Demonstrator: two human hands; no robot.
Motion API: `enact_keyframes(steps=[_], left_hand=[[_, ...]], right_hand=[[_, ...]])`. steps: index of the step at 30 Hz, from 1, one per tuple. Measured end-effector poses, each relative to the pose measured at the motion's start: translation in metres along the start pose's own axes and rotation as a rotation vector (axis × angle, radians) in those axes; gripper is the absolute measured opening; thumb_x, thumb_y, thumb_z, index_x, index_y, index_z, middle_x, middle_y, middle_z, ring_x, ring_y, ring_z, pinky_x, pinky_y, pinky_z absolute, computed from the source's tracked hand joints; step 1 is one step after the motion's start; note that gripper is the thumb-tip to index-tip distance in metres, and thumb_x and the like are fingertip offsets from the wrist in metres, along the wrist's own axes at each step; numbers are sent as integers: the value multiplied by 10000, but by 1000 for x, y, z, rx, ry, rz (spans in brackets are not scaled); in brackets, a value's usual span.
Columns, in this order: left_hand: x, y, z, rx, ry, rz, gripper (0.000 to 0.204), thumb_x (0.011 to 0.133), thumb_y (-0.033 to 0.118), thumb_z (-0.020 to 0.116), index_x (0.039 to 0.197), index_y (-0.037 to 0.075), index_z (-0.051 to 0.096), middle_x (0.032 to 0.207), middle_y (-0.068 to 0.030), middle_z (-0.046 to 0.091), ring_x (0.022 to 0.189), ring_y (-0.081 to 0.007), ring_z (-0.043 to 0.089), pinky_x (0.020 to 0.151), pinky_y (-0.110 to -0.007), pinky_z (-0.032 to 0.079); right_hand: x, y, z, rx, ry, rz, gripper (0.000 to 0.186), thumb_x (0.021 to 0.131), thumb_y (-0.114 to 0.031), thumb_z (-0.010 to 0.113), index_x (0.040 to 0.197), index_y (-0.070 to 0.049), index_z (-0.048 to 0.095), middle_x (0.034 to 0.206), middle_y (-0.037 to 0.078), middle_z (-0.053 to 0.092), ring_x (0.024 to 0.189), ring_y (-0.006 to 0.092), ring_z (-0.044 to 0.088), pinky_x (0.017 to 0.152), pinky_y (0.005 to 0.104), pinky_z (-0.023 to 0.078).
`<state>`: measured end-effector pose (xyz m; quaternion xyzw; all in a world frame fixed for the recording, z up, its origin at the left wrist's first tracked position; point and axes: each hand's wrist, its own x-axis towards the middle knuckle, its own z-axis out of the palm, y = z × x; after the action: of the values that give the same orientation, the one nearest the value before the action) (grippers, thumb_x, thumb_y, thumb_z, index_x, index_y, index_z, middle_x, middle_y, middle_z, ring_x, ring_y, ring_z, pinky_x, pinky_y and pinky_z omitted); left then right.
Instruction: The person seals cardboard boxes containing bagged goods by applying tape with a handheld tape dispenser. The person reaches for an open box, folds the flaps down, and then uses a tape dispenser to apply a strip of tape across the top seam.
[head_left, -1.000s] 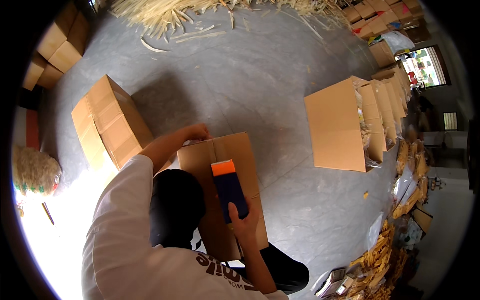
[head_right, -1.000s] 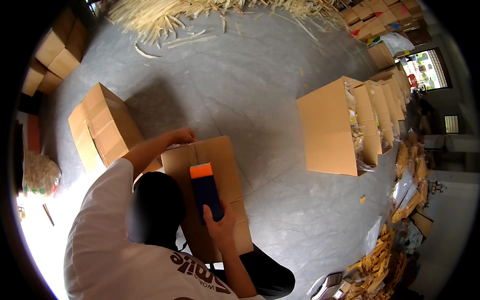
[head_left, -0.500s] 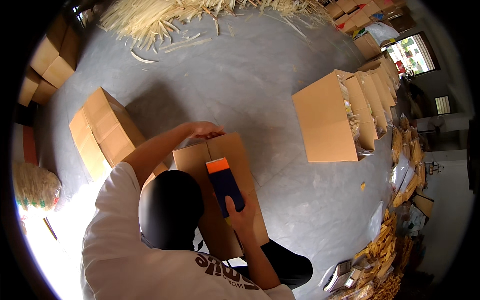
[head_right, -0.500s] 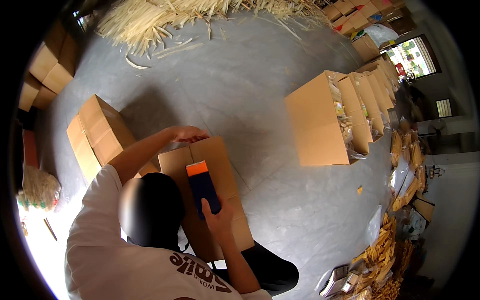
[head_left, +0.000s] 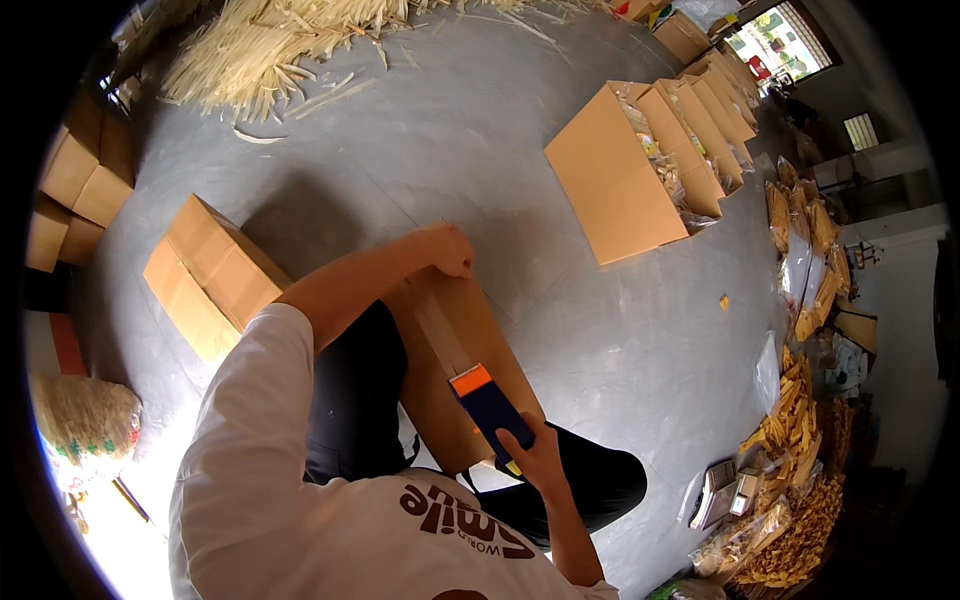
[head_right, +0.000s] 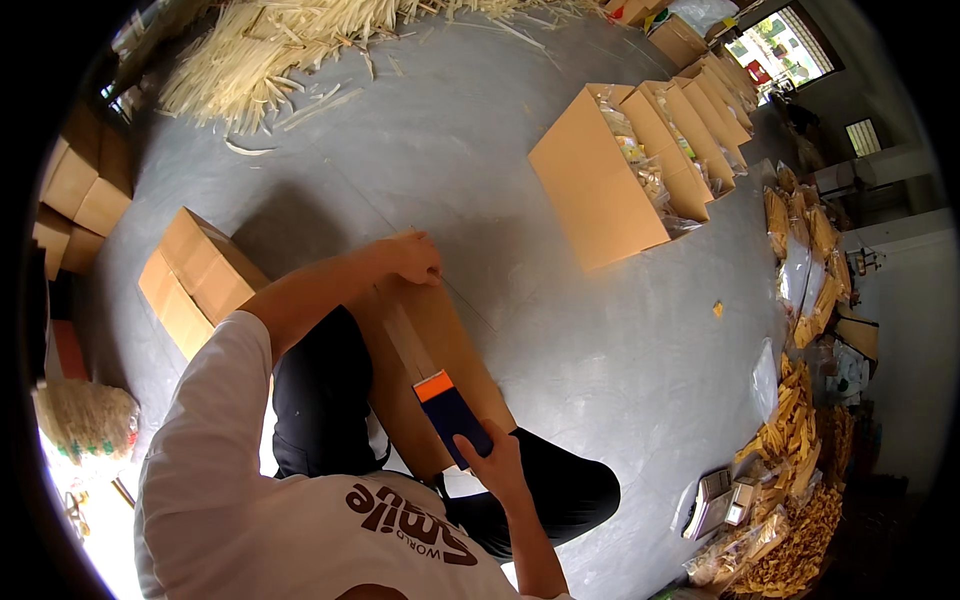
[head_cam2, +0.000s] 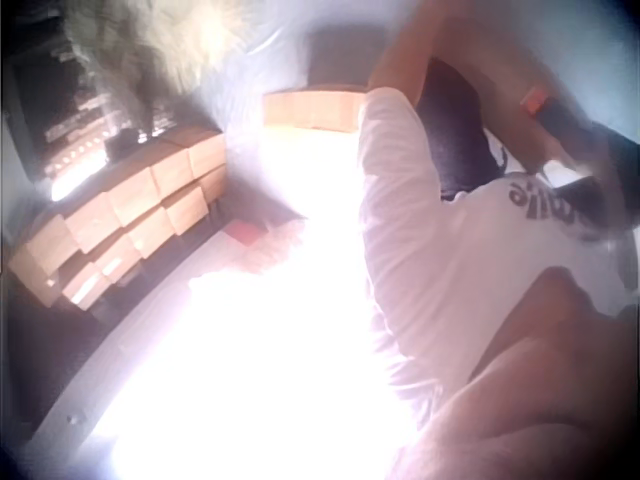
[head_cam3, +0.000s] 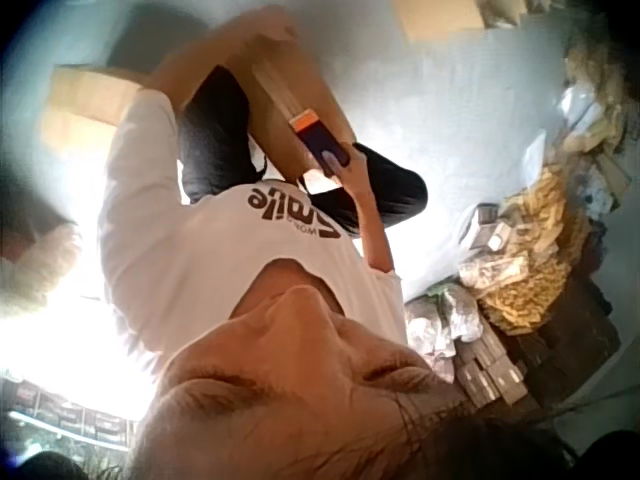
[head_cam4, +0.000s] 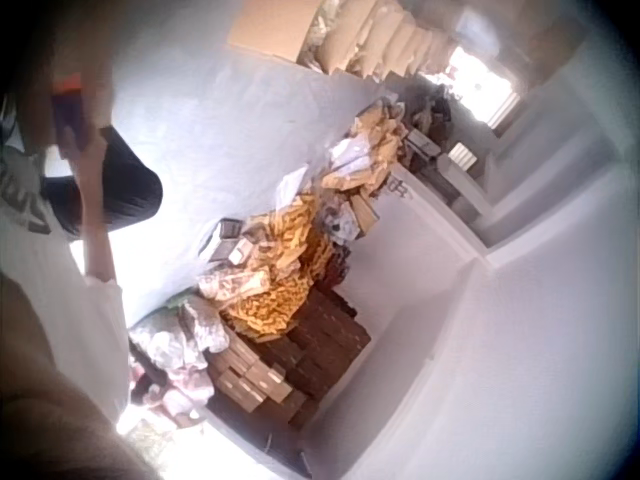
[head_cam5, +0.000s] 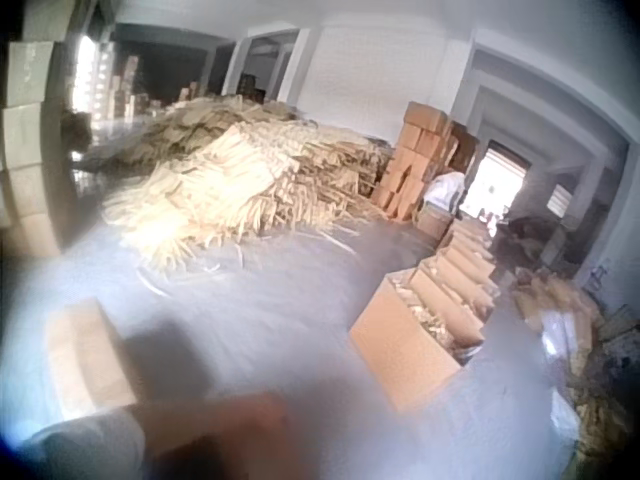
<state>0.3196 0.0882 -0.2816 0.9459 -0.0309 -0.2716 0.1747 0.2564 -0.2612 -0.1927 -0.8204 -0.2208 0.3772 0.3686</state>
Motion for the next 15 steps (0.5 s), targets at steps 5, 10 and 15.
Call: enact_keyframes(steps=[5, 10, 15], left_hand=[[-2, -2, -3, -33, -171, 52, 786, 624, 583, 666, 1226, 102, 511, 1249, -99, 446, 1217, -306, 316, 1043, -423, 247], [-8, 11, 11, 203, -56, 156, 1079, 413, 445, 822, 1321, 103, 350, 1321, -81, 354, 1251, -303, 267, 1048, -412, 248], [-10, 3, 23, 241, -6, 84, 1166, 318, 348, 862, 1322, 96, 324, 1329, -82, 342, 1271, -299, 248, 1055, -428, 224]], right_hand=[[-57, 32, -11, -50, 35, 22, 288, 776, -260, 685, 809, 10, 591, 592, 73, 580, 531, 96, 545, 486, 241, 413], [-68, 86, 6, 50, 203, -19, 278, 767, -231, 692, 701, 13, 575, 503, 63, 500, 480, 71, 463, 449, 253, 386], [-57, 87, 15, 18, 345, -83, 281, 755, -221, 696, 672, 20, 579, 489, 82, 491, 460, 83, 476, 443, 258, 386]])
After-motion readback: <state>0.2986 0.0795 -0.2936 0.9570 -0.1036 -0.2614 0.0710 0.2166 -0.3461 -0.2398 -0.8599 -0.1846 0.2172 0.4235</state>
